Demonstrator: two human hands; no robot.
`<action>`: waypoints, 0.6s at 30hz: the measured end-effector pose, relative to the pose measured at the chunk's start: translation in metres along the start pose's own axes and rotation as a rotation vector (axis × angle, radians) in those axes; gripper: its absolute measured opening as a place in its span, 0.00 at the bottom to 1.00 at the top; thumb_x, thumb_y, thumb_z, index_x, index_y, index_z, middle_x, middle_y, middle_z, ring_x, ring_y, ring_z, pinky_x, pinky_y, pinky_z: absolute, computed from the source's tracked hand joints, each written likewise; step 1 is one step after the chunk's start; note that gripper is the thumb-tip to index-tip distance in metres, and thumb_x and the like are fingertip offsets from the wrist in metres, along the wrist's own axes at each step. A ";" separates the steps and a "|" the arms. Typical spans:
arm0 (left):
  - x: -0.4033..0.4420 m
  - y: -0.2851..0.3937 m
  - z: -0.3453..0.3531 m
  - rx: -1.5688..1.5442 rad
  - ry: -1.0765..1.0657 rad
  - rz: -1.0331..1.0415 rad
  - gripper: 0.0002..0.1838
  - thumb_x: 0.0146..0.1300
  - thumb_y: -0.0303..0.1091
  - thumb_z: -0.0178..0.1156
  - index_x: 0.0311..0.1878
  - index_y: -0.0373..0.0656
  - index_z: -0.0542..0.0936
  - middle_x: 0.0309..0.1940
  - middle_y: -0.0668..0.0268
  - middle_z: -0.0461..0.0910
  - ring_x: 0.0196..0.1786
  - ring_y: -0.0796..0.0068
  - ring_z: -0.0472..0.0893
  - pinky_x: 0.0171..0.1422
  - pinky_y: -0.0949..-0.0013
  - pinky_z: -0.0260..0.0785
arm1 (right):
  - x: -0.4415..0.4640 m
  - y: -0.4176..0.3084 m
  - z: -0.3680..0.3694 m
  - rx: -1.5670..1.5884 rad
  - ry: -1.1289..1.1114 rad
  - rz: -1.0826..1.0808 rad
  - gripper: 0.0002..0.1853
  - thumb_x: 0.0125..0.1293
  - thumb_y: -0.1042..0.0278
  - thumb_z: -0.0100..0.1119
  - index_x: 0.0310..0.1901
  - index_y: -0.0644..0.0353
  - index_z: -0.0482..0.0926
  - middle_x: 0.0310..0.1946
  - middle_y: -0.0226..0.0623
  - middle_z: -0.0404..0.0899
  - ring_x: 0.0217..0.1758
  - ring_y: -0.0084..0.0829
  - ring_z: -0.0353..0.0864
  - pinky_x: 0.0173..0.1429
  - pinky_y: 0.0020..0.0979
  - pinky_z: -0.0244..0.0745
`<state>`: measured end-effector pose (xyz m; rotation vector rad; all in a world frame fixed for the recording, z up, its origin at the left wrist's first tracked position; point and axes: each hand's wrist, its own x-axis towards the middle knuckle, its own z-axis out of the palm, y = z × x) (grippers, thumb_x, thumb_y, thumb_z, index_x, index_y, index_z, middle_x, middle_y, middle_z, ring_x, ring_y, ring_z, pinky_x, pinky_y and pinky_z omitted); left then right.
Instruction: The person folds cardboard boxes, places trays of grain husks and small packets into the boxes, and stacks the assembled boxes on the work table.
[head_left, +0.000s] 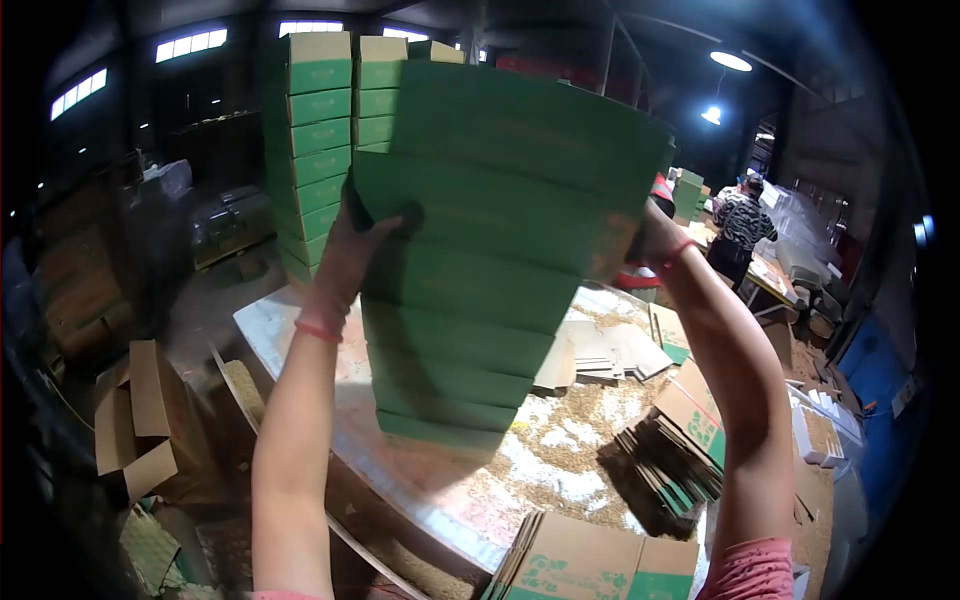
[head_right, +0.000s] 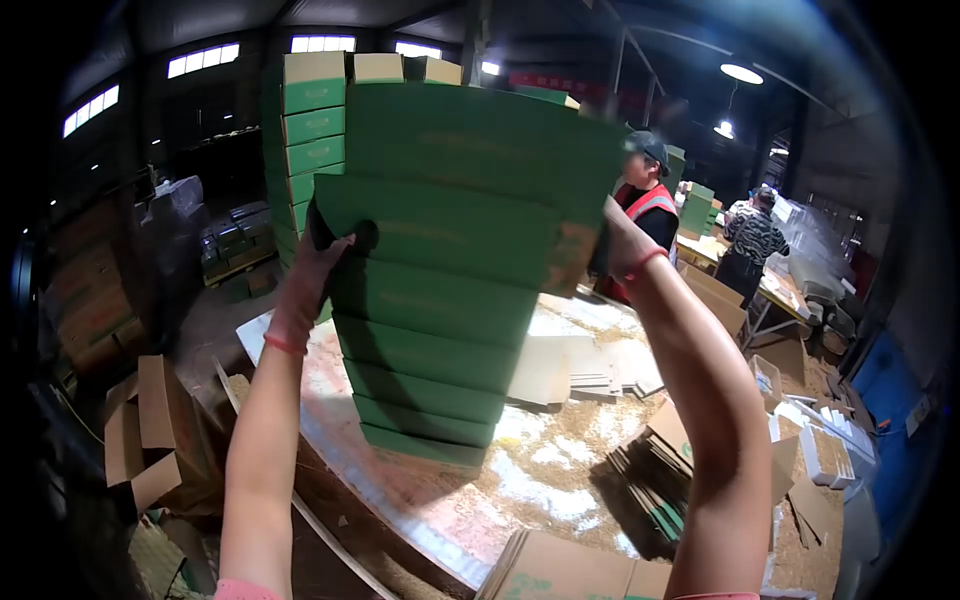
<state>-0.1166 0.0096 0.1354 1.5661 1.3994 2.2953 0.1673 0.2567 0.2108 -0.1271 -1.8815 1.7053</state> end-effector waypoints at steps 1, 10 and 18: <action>0.001 0.001 -0.004 0.012 -0.004 -0.006 0.35 0.61 0.20 0.58 0.72 0.43 0.59 0.62 0.63 0.70 0.60 0.71 0.71 0.65 0.70 0.65 | 0.013 0.004 0.018 0.049 0.021 0.015 0.28 0.70 0.47 0.49 0.62 0.60 0.69 0.53 0.36 0.76 0.52 0.31 0.79 0.54 0.32 0.76; -0.100 -0.026 0.028 0.642 0.219 0.166 0.28 0.70 0.27 0.50 0.72 0.37 0.58 0.74 0.51 0.51 0.75 0.59 0.53 0.78 0.64 0.42 | -0.170 0.069 -0.006 0.337 0.337 0.101 0.34 0.70 0.42 0.47 0.67 0.61 0.63 0.62 0.45 0.69 0.60 0.39 0.72 0.67 0.44 0.65; -0.457 -0.129 0.191 0.491 -0.604 -0.944 0.38 0.70 0.49 0.49 0.72 0.31 0.52 0.72 0.41 0.51 0.74 0.45 0.51 0.78 0.56 0.41 | -0.685 0.227 -0.104 -0.910 0.898 1.094 0.29 0.72 0.55 0.46 0.67 0.65 0.60 0.67 0.50 0.61 0.73 0.41 0.57 0.74 0.35 0.51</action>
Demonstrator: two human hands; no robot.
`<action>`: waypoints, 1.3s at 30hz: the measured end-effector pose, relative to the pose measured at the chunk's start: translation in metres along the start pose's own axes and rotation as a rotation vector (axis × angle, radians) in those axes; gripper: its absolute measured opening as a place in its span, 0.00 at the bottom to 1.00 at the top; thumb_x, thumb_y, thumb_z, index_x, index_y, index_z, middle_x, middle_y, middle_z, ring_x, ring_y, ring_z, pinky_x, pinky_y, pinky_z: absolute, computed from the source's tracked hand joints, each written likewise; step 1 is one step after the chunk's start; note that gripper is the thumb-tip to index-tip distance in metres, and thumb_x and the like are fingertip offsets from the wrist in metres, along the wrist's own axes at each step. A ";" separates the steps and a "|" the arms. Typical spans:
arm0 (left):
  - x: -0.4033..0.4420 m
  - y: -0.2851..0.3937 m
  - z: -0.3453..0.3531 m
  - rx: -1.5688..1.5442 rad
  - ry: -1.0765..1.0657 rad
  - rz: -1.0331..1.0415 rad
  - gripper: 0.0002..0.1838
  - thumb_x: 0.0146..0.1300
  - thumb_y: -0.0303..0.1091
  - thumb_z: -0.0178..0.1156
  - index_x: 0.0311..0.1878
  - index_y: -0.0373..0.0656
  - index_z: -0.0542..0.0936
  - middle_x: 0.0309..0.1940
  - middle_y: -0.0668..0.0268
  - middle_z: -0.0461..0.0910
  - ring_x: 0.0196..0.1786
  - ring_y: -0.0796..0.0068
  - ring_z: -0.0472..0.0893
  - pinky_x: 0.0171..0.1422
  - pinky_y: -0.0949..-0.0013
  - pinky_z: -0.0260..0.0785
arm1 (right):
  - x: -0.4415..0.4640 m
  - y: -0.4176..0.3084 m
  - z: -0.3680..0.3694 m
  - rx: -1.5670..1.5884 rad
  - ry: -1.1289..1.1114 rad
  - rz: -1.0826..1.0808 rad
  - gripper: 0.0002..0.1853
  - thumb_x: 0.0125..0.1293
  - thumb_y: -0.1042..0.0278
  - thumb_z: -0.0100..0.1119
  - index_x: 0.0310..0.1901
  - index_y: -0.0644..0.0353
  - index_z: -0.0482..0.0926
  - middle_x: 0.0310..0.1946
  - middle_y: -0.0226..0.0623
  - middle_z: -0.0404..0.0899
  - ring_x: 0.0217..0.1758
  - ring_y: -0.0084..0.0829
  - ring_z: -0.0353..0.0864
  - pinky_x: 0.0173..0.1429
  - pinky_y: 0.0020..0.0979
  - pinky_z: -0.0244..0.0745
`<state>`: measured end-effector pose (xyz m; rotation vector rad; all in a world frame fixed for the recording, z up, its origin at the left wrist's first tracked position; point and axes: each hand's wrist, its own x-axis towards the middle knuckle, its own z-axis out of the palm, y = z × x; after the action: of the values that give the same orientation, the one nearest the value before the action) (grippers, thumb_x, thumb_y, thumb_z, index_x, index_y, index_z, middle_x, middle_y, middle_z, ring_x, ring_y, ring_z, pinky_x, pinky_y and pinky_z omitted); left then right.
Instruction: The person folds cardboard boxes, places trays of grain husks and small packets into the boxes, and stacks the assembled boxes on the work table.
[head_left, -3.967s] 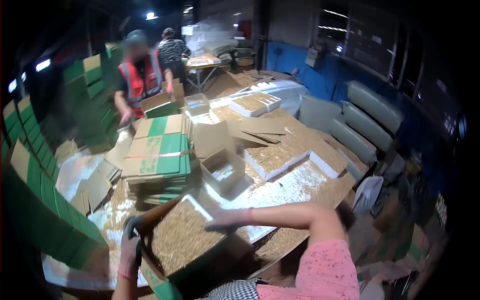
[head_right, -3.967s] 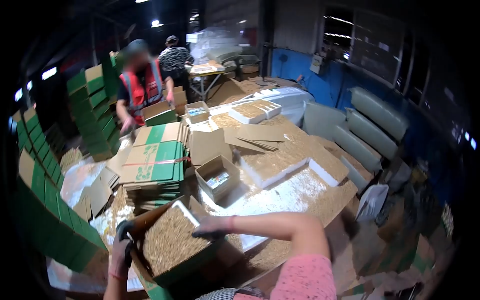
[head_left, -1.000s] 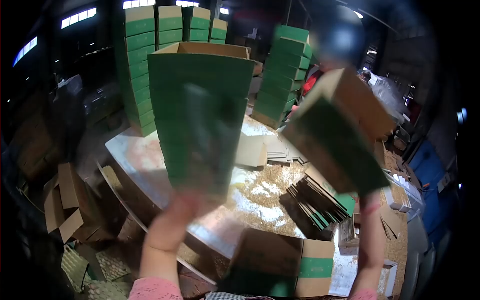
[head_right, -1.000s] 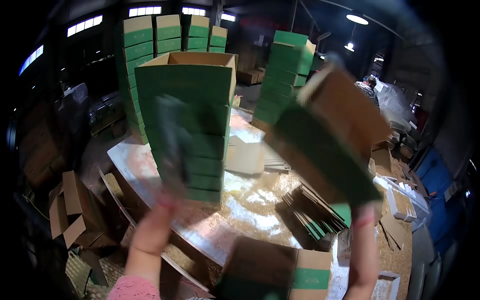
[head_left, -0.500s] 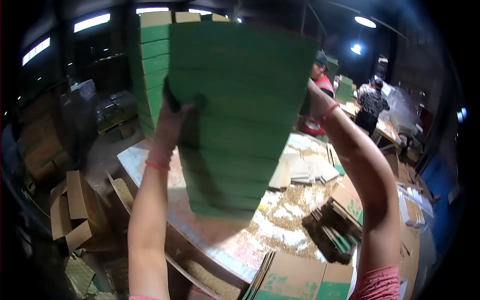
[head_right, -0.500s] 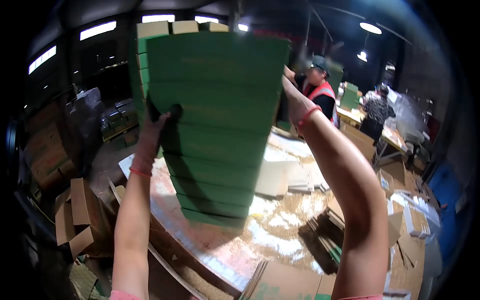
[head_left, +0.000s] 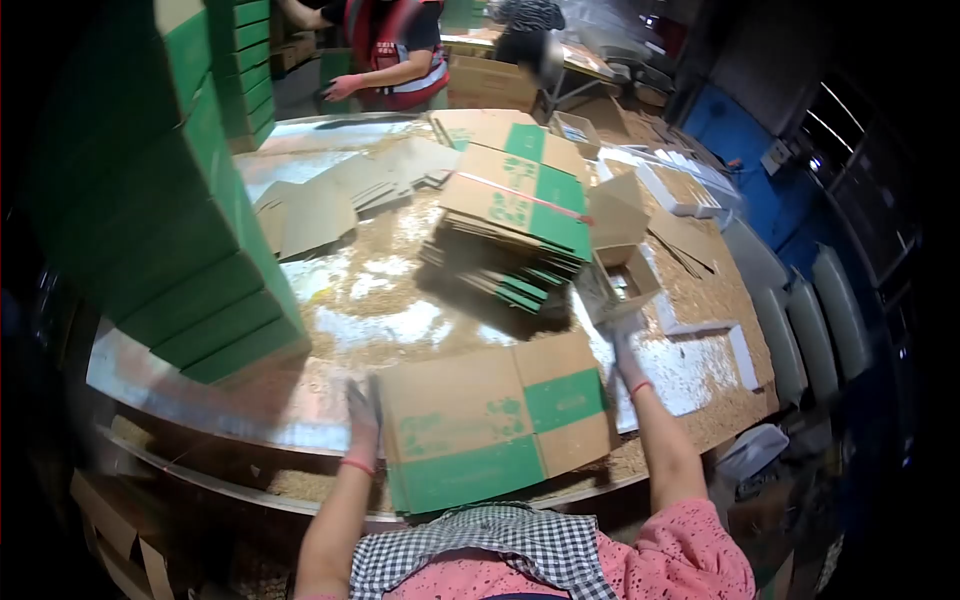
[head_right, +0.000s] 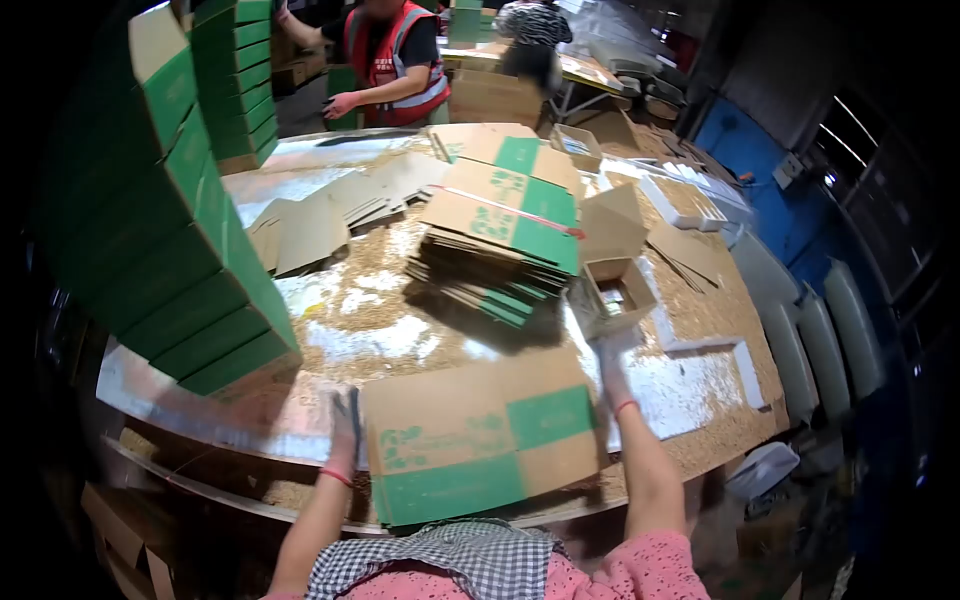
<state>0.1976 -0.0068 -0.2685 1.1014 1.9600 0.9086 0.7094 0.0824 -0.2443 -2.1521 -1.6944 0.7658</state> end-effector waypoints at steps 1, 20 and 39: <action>-0.012 0.006 0.025 0.147 -0.158 -0.132 0.41 0.68 0.52 0.51 0.73 0.31 0.51 0.72 0.38 0.50 0.74 0.42 0.48 0.78 0.55 0.40 | -0.009 0.020 0.019 0.151 -0.170 0.032 0.32 0.72 0.51 0.45 0.68 0.67 0.57 0.69 0.50 0.59 0.74 0.41 0.55 0.75 0.35 0.49; -0.143 0.286 -0.023 0.824 -0.150 0.909 0.30 0.57 0.52 0.63 0.58 0.45 0.73 0.50 0.54 0.78 0.49 0.52 0.80 0.53 0.55 0.72 | -0.109 -0.112 -0.133 0.333 0.722 -0.858 0.25 0.52 0.74 0.55 0.55 0.57 0.74 0.57 0.47 0.70 0.61 0.45 0.68 0.70 0.48 0.56; -0.183 0.293 0.117 0.392 -0.684 1.827 0.28 0.65 0.46 0.56 0.67 0.51 0.67 0.65 0.56 0.66 0.70 0.51 0.62 0.75 0.48 0.49 | -0.048 -0.116 -0.075 -0.529 0.758 -1.574 0.21 0.58 0.57 0.58 0.53 0.51 0.74 0.56 0.43 0.67 0.61 0.41 0.65 0.73 0.48 0.53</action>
<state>0.4829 -0.0273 -0.0423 2.9321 0.1255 0.6425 0.6519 0.0731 -0.1102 -0.4718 -2.3516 -0.8494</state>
